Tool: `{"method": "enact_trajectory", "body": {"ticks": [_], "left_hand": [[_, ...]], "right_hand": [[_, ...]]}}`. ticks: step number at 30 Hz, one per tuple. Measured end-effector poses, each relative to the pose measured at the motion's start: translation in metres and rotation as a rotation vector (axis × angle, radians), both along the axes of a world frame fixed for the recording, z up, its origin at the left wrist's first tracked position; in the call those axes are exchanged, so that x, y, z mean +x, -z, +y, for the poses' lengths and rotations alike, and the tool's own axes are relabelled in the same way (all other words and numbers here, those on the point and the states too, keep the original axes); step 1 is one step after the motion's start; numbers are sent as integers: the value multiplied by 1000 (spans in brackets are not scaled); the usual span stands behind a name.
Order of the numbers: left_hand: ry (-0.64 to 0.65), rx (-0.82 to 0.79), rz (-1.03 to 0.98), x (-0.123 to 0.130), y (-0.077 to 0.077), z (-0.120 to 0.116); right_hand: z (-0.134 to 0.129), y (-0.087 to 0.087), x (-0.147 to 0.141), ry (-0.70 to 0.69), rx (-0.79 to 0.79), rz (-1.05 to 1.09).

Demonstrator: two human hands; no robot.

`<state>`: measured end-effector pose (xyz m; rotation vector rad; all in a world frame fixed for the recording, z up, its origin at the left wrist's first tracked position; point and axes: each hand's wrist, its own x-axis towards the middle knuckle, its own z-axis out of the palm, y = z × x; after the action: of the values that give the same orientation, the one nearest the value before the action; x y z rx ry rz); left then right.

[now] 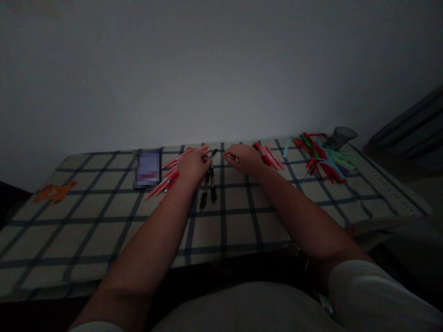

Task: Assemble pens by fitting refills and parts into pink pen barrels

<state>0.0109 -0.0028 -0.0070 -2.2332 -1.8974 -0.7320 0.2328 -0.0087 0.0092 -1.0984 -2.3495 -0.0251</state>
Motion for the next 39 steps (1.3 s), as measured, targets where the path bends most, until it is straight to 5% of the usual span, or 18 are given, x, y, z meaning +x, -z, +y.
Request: {"method": "enact_trajectory", "body": {"ticks": [18,26,39], "left_hand": [[38,-55,-47,6,-6,-6],[-7,-281,35,11,-16,-14],[-16,-253,75,11,-15,-13]], "right_hand": [[6,15,-4,-89,-44,9],[9,19,-3,-89,-53,7],[7,17,-4,-93,-104,36]]}}
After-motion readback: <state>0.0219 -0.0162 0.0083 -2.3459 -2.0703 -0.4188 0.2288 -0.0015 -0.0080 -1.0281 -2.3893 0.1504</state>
